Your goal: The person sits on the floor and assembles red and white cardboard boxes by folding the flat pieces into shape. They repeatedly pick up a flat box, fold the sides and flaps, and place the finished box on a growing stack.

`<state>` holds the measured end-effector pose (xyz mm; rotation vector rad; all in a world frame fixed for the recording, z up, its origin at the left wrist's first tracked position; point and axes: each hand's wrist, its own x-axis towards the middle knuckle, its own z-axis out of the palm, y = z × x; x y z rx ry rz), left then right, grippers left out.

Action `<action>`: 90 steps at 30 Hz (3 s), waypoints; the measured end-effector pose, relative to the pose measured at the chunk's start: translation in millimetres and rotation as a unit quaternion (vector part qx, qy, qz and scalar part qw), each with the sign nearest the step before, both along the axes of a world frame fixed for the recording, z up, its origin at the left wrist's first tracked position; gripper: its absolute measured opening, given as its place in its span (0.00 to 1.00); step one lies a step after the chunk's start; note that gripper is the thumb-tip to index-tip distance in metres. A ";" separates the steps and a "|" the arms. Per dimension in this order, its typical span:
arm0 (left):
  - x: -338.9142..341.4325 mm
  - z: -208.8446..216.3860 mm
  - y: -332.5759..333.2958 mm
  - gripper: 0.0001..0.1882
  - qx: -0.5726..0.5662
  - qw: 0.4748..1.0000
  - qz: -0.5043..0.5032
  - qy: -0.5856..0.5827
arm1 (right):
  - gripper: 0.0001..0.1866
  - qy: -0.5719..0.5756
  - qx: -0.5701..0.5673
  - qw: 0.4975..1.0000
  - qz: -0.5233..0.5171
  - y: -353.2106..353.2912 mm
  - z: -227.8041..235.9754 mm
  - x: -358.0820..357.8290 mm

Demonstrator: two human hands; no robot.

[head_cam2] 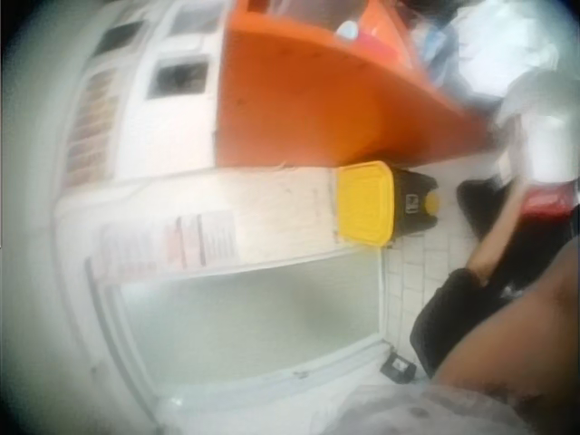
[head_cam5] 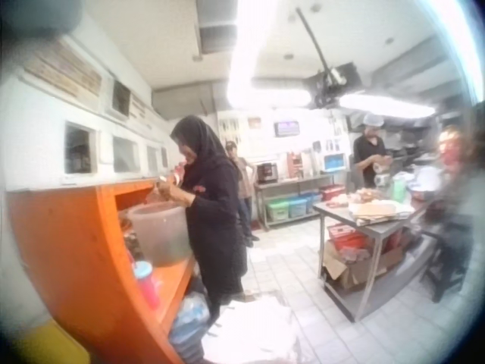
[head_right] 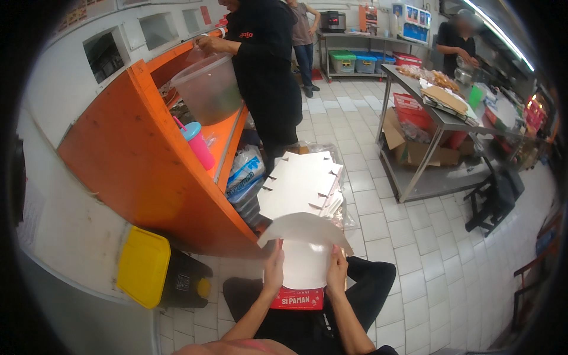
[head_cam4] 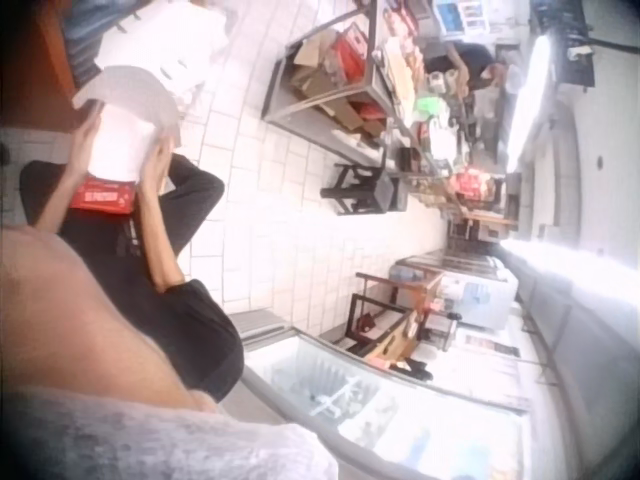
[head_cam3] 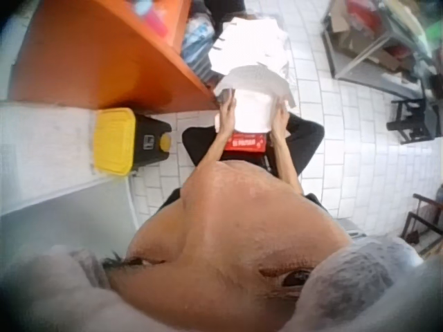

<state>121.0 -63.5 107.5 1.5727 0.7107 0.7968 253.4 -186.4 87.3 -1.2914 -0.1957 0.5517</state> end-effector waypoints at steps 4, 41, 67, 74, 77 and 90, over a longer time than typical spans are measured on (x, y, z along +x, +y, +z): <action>-12.8 -11.3 25.3 0.46 -0.044 0.962 -0.221 -0.152 | 0.23 0.046 0.041 0.998 -0.034 -0.1 -9.7 22.2; -87.6 -74.9 33.1 0.39 -0.060 0.939 -0.113 0.320 | 0.46 0.071 -0.227 0.900 0.364 -28.5 -52.4 15.0; -102.2 -118.9 41.3 0.47 -0.019 0.896 -0.117 0.427 | 0.56 -0.075 -0.318 0.829 0.454 -27.7 -79.4 30.4; -100.4 -113.2 40.0 0.47 -0.036 0.916 -0.110 0.383 | 0.63 -0.113 -0.377 0.776 0.492 -26.9 -66.9 38.5; -101.2 -108.9 30.5 0.47 -0.060 0.921 -0.107 0.370 | 0.58 -0.087 -0.392 0.759 0.512 -28.7 -52.0 40.7; -106.6 -107.2 46.7 0.32 -0.216 0.921 -0.141 0.291 | 0.55 -0.101 -0.373 0.769 0.509 -37.4 -52.6 41.8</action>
